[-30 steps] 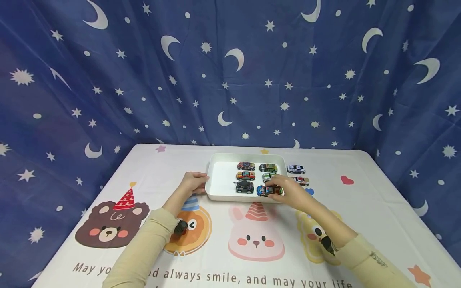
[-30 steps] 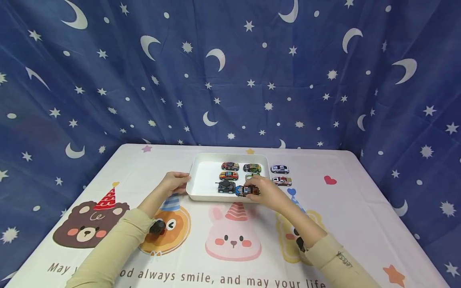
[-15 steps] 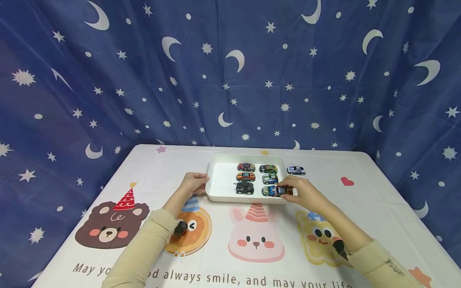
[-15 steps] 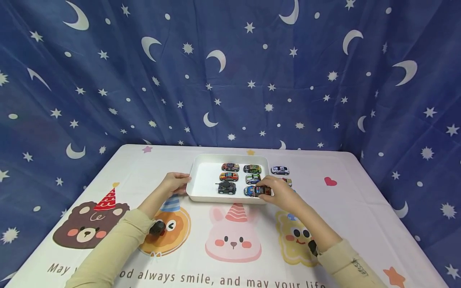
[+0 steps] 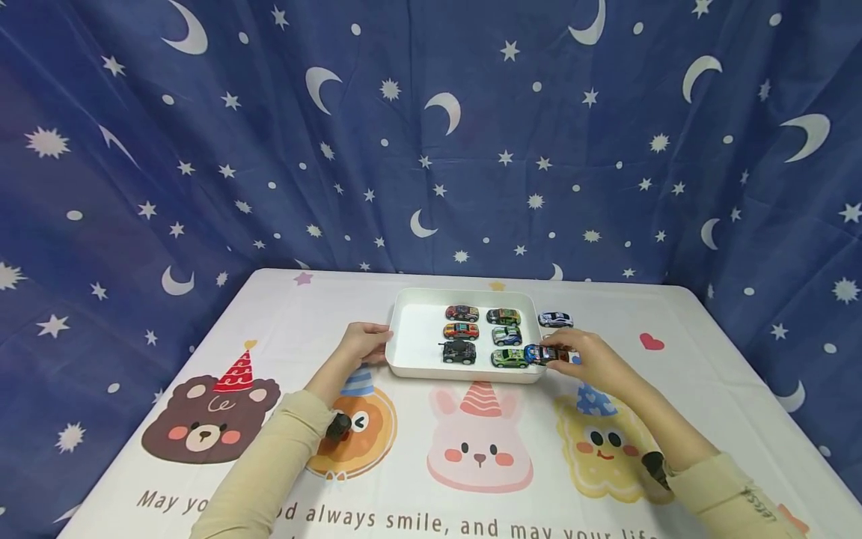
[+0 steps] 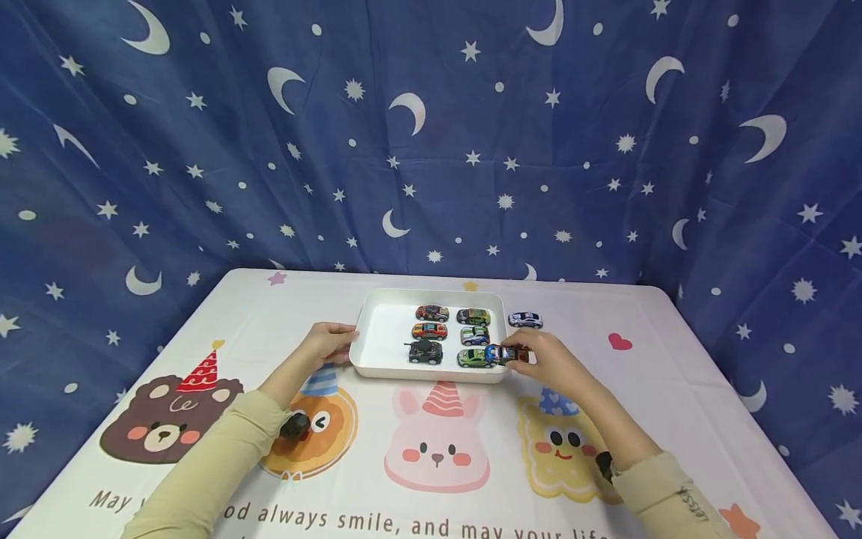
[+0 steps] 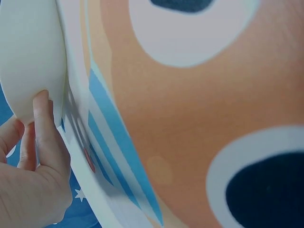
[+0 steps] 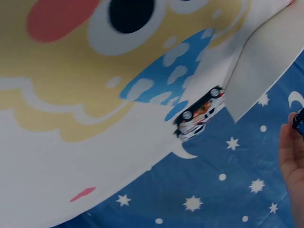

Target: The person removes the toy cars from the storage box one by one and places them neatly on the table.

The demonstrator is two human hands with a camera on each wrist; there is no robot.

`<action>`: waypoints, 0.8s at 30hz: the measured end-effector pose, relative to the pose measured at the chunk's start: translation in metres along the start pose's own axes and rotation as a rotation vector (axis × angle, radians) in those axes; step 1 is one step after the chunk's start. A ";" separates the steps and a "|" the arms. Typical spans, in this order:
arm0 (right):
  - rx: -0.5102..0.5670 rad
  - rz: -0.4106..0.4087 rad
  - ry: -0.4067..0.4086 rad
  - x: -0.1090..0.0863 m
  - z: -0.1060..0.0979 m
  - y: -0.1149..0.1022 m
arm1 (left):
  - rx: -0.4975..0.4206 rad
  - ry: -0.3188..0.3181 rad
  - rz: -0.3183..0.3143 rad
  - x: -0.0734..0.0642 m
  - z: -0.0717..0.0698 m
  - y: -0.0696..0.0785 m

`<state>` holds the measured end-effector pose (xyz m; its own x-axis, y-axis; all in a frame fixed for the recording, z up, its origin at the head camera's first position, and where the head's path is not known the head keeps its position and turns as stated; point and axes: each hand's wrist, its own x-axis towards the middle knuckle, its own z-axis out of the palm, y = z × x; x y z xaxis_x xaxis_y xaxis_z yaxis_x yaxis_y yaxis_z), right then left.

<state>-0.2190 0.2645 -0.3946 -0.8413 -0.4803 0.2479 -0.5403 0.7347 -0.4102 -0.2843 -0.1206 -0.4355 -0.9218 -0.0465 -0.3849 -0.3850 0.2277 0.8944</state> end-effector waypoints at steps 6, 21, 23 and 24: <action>0.003 -0.001 0.004 -0.005 -0.004 0.011 | 0.005 0.001 0.004 0.001 0.000 -0.001; -0.029 0.004 -0.004 -0.012 -0.005 0.040 | -0.007 0.016 -0.007 0.001 0.000 -0.004; -0.034 0.018 -0.011 -0.014 -0.004 0.043 | -0.008 0.013 -0.008 0.001 0.000 -0.004; -0.037 0.023 -0.017 -0.014 -0.004 0.045 | -0.006 0.010 -0.007 0.002 0.000 -0.003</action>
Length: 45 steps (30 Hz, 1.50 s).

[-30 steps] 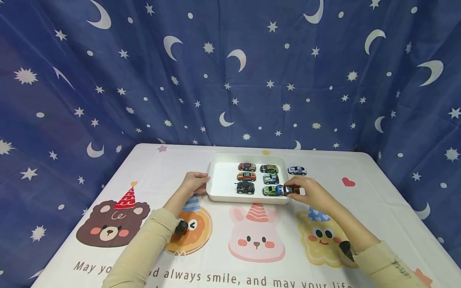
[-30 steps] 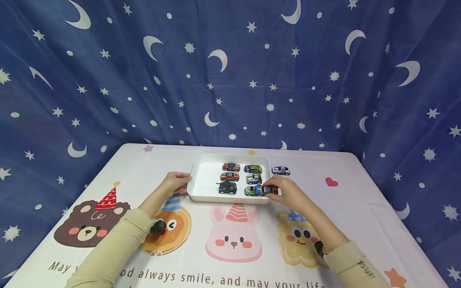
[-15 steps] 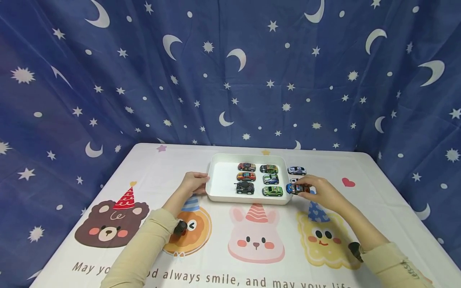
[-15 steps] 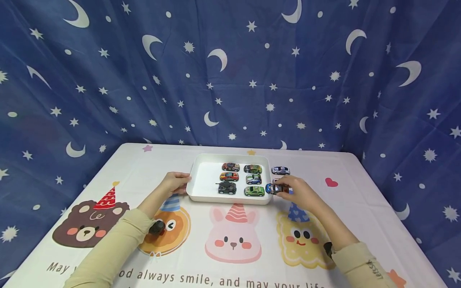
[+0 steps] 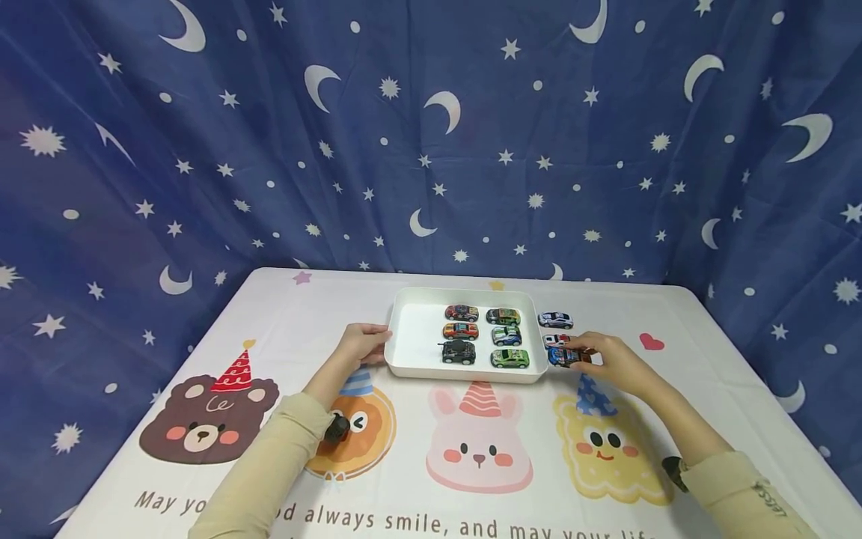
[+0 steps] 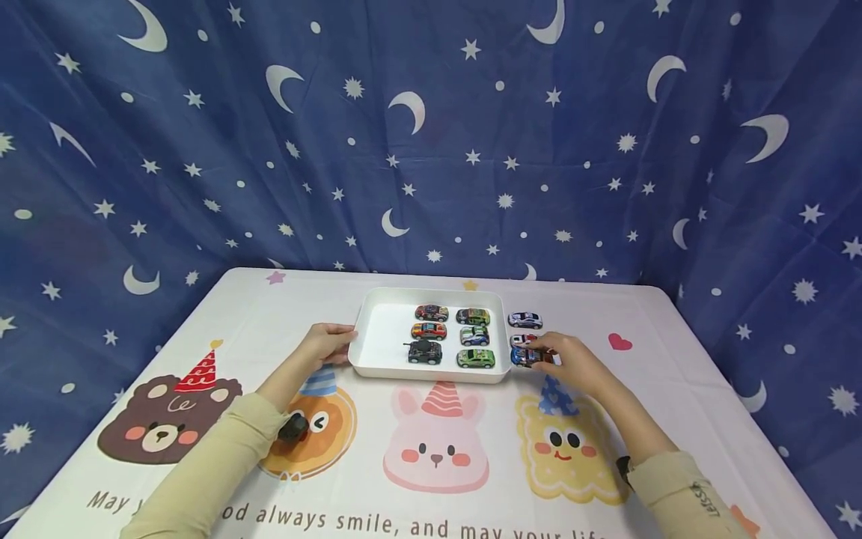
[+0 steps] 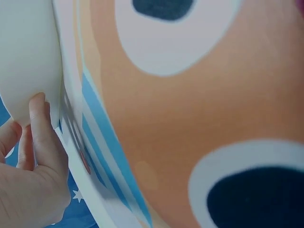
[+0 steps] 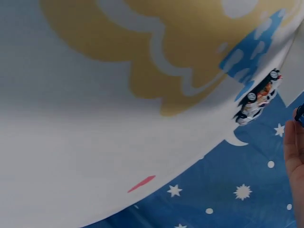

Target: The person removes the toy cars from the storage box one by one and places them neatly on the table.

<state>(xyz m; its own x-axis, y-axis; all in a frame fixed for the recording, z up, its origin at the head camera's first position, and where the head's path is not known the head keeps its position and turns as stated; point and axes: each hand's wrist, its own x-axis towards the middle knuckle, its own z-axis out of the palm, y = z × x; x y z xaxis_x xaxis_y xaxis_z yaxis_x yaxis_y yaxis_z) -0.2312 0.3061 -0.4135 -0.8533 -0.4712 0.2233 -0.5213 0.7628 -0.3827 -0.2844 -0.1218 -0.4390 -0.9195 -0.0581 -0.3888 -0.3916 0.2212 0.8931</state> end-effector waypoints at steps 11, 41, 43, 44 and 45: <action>0.030 0.053 -0.062 0.002 0.005 0.014 | -0.007 -0.014 0.003 -0.002 -0.001 0.003; -0.031 0.096 -0.205 0.009 0.021 0.016 | -0.022 -0.011 0.005 -0.002 0.000 0.000; -0.024 0.107 -0.201 0.009 0.021 0.015 | -0.021 -0.011 0.006 -0.002 0.000 0.000; -0.020 0.109 -0.199 0.009 0.021 0.016 | -0.020 -0.012 0.006 -0.002 0.000 0.000; -0.016 0.110 -0.197 0.009 0.021 0.016 | -0.020 -0.012 0.007 -0.002 0.000 0.000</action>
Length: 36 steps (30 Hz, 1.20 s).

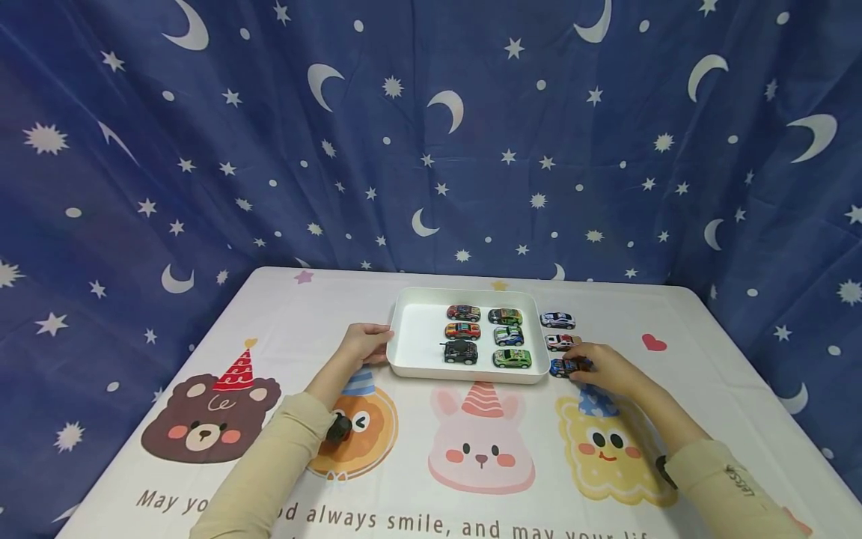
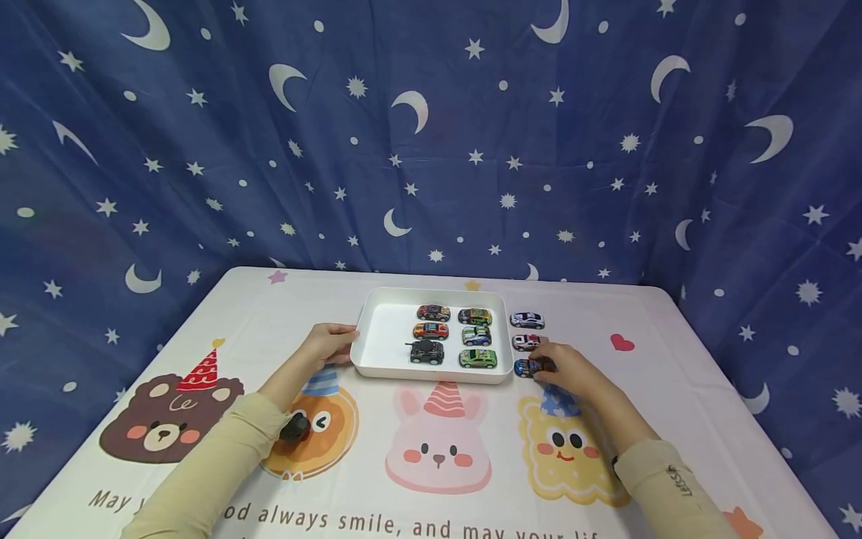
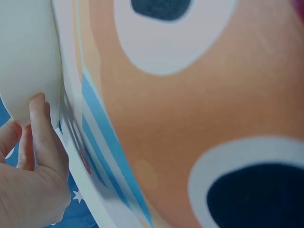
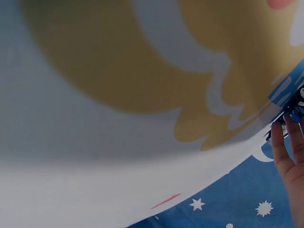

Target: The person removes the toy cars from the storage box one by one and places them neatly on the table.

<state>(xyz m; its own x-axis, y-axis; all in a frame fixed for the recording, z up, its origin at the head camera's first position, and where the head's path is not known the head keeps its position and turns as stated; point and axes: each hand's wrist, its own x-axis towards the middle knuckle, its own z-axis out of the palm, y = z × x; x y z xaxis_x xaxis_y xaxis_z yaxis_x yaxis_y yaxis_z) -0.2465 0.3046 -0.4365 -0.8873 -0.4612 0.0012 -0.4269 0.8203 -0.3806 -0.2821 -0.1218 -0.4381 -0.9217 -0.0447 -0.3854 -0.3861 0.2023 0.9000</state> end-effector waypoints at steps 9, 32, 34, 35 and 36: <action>0.019 0.019 -0.003 0.001 0.004 0.003 | 0.007 0.010 -0.002 -0.001 0.000 -0.001; 0.082 0.042 0.091 0.005 -0.008 -0.011 | 0.015 0.018 -0.027 -0.002 0.001 0.002; 0.088 0.035 0.108 0.006 -0.009 -0.012 | 0.019 0.021 -0.030 -0.001 0.001 0.002; 0.092 0.032 0.117 0.007 -0.009 -0.013 | 0.019 0.022 -0.030 -0.001 0.001 0.002; 0.099 0.030 0.126 0.007 -0.009 -0.013 | 0.018 0.022 -0.029 -0.001 0.001 0.002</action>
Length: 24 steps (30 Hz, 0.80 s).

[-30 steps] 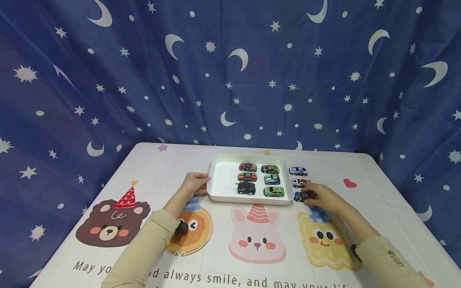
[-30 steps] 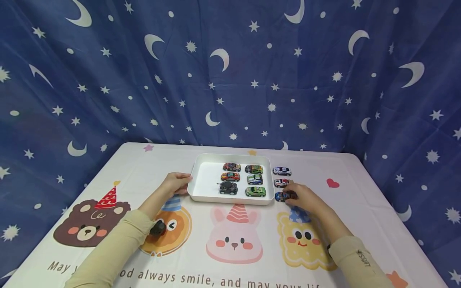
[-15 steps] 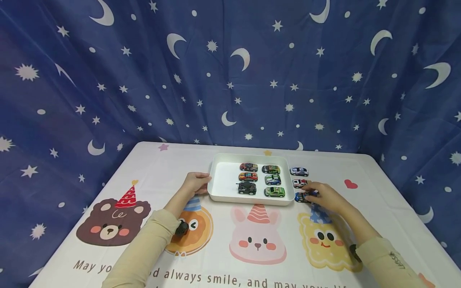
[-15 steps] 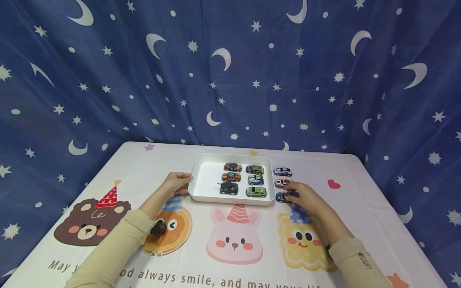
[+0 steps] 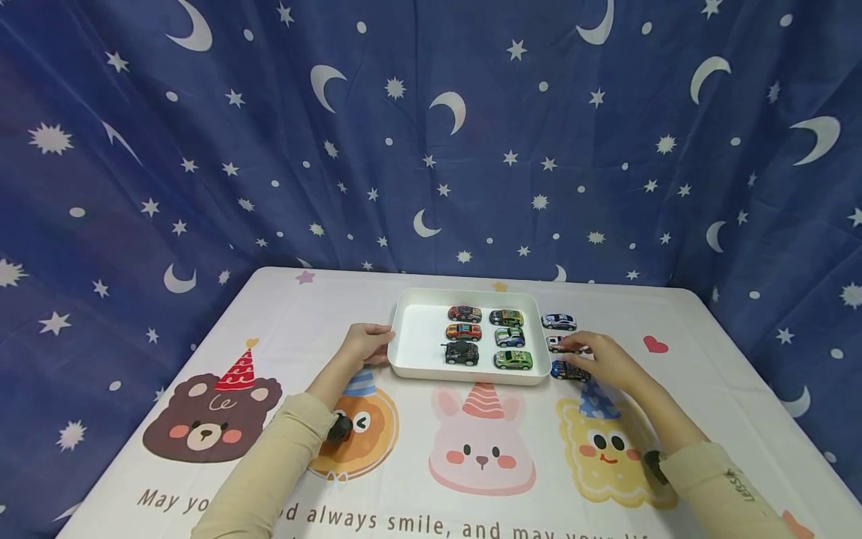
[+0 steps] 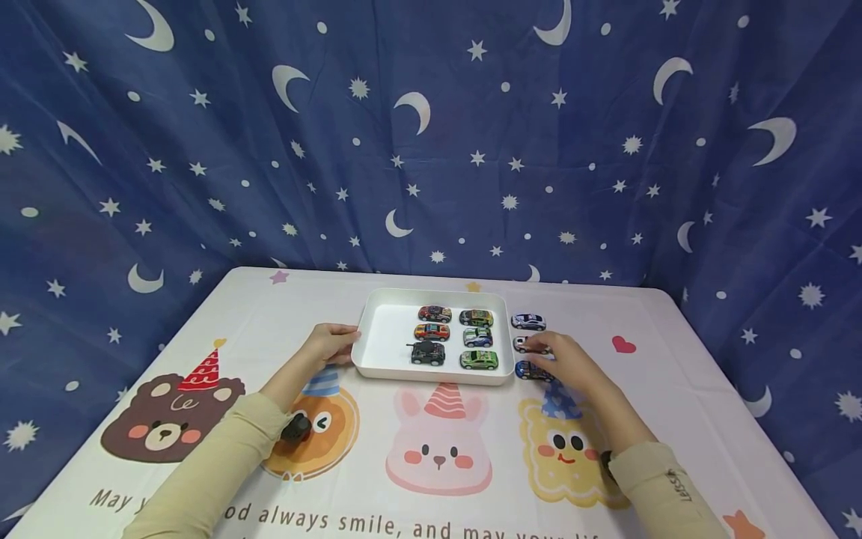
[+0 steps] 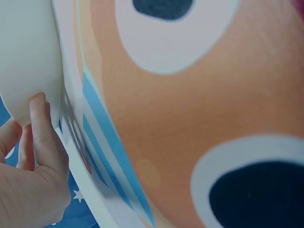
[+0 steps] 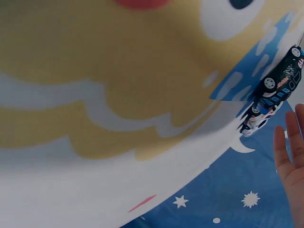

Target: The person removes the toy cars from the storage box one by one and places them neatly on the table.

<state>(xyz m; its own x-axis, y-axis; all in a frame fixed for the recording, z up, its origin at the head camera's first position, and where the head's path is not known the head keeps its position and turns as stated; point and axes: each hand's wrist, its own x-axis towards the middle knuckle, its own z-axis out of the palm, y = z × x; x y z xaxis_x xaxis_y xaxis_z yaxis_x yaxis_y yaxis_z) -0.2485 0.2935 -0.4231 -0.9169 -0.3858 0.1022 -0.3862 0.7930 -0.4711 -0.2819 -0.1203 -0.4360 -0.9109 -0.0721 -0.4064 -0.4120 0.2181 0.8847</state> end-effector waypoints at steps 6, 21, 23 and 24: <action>0.029 -0.008 0.019 0.002 -0.001 -0.002 | 0.001 -0.003 0.007 -0.001 0.000 0.000; 0.071 -0.048 0.036 0.013 -0.002 -0.018 | -0.004 0.007 -0.004 0.002 0.000 -0.003; 0.074 -0.049 0.039 0.015 -0.002 -0.021 | -0.002 0.006 0.002 0.003 0.000 -0.003; 0.075 -0.056 0.041 0.016 -0.002 -0.022 | -0.002 0.006 0.005 0.003 0.000 -0.003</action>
<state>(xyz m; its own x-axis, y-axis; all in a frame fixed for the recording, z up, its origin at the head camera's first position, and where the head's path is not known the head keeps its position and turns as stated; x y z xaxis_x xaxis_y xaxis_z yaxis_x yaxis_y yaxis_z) -0.2546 0.2709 -0.4092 -0.8981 -0.4077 0.1651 -0.4297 0.7329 -0.5275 -0.2830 -0.1208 -0.4399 -0.9129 -0.0770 -0.4008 -0.4077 0.2166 0.8870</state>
